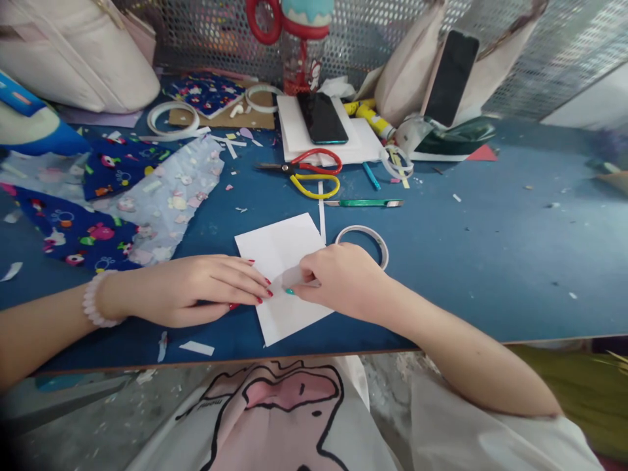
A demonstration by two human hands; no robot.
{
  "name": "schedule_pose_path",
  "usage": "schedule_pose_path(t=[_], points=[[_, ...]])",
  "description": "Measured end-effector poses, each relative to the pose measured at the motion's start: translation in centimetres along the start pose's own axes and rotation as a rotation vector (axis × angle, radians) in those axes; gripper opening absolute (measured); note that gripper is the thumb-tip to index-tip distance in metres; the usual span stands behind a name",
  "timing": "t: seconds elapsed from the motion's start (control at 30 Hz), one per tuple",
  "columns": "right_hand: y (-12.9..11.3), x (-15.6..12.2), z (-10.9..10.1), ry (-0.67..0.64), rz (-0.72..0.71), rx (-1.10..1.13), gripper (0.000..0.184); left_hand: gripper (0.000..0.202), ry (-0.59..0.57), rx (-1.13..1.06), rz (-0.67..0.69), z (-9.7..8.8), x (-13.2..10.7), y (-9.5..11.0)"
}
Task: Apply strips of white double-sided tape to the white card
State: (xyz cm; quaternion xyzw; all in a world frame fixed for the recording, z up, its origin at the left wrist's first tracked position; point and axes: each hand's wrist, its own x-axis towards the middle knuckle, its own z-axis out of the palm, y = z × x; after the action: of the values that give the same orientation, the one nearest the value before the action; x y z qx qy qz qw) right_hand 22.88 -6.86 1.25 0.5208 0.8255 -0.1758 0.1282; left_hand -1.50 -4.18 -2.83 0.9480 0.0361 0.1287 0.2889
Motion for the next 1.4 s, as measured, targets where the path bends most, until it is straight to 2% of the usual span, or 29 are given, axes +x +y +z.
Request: schedule_pose_path(t=[0.2,0.5,0.6,0.7,0.83,0.93,1.17,1.27,1.4], points=[[1.1,-0.6,-0.4,-0.009,-0.068,0.199,0.02,0.031,0.005,0.085,0.032,0.0,0.0,0.2],[4.5,-0.8,-1.4,0.1,-0.146,0.522,0.029,0.029,0.038,0.185,0.067,0.2,0.0,0.8],[5.9,-0.7,-1.6,0.142,-0.16,0.47,0.029,0.029,0.015,0.237,0.074,0.1,-0.1,0.8],[7.7,-0.5,-1.6,0.152,-0.234,0.312,0.028,0.03,-0.016,0.303,0.071,0.0,-0.2,0.9],[9.1,-0.5,-1.1,0.069,-0.37,0.141,0.04,0.032,-0.051,0.371,0.075,-0.2,-0.4,1.1],[8.9,-0.6,-0.7,0.052,-0.365,0.102,0.045,0.031,-0.056,0.424,0.086,-0.3,-0.5,1.1],[9.2,-0.8,-0.8,0.071,-0.389,0.114,0.011,0.031,-0.015,0.509,0.093,-0.5,-0.6,1.1],[8.9,-1.1,-0.7,0.079,-0.418,0.093,0.01,0.031,0.006,0.514,0.111,-0.5,-0.6,1.1],[7.3,-1.0,-0.3,0.116,-0.447,0.089,0.015,0.029,0.034,0.518,0.116,-0.3,-0.4,1.1]])
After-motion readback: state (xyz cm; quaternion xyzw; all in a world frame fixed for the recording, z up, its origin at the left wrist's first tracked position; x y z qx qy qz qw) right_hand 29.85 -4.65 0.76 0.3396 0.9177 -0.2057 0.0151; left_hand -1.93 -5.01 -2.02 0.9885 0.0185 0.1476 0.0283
